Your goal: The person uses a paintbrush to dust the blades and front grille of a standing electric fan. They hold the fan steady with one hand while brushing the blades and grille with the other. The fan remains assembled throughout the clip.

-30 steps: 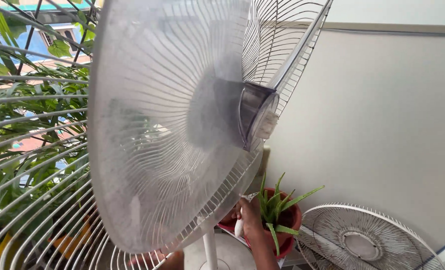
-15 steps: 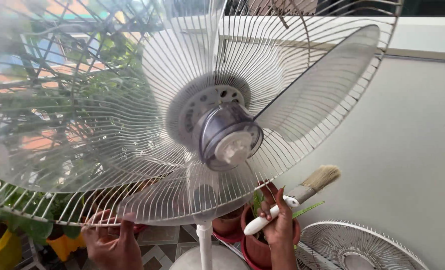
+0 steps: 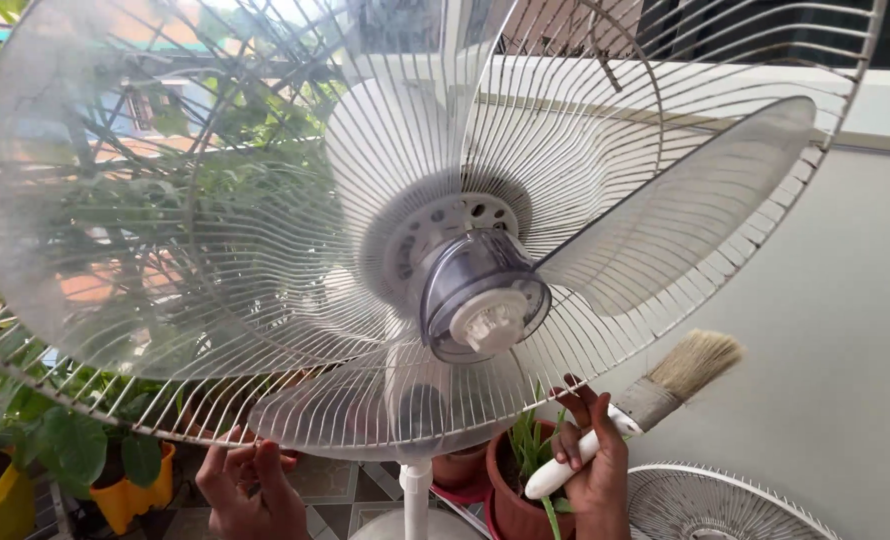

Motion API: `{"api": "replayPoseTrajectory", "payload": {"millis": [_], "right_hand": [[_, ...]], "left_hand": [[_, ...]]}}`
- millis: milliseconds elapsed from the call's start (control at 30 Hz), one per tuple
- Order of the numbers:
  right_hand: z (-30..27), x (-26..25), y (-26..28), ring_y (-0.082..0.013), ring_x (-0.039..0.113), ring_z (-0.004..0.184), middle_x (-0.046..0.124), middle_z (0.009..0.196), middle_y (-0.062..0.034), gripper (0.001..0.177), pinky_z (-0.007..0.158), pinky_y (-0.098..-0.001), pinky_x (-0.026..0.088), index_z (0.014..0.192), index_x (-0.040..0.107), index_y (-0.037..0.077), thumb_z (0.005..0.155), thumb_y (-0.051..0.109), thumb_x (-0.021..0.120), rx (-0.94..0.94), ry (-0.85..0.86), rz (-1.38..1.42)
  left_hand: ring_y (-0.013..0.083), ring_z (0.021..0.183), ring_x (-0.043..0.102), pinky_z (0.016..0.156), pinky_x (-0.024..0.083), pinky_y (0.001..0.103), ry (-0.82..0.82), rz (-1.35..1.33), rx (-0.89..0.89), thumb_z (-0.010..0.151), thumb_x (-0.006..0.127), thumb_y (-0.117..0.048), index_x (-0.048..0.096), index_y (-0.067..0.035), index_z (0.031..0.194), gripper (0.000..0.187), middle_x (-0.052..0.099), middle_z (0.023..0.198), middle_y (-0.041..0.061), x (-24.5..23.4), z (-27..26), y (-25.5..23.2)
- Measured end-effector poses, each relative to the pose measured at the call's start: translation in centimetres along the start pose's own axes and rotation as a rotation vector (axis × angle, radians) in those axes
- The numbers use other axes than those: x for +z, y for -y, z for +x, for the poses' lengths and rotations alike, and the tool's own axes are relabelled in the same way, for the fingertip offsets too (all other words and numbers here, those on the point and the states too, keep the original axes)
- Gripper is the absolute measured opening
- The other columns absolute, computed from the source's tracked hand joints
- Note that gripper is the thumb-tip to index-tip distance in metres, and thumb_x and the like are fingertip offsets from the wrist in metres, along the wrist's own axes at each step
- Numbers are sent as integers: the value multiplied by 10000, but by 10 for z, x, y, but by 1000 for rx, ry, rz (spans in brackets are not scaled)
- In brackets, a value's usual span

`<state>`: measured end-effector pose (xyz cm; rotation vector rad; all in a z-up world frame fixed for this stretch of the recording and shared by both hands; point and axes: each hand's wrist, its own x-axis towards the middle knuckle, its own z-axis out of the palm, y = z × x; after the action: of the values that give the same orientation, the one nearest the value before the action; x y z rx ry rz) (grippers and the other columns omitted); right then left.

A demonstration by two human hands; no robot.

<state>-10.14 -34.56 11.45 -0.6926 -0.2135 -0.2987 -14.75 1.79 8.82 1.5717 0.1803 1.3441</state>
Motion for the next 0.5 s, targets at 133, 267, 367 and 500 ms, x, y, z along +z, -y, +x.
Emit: {"api": "replayPoseTrajectory", "payload": {"millis": [133,267,367,500], "right_hand": [[1,-6,4,-67,319,406,733,1151,-174,648,416,-240,353,1290,593,-57,1005,524,560,29,15,-46],[-4,-8,12,-72,323,410,751,1171,-137,641,431,-244,368,1281,581,-35,956,518,551,86,-23,-103],[-7,-12,16,-58,355,420,761,1064,-139,634,420,-243,368,1253,591,-13,923,529,586,94,-109,-185],[-10,-31,31,-113,402,442,544,845,-101,572,389,-297,365,1325,517,3,936,381,699,-93,-286,-429]], "left_hand": [[182,762,693,650,578,282,-112,-115,-22,1046,676,-203,416,36,1397,498,662,960,151,11,5,-11],[128,827,666,663,575,245,-181,-74,124,1040,699,-232,355,37,1413,574,587,1107,116,10,0,-21],[243,987,605,734,575,305,-291,322,360,1014,726,-235,465,15,1362,502,495,1224,161,3,-2,-21],[252,1151,545,781,615,278,-198,394,476,1057,683,-97,590,-41,1384,344,455,1324,162,-6,-5,-25]]}}
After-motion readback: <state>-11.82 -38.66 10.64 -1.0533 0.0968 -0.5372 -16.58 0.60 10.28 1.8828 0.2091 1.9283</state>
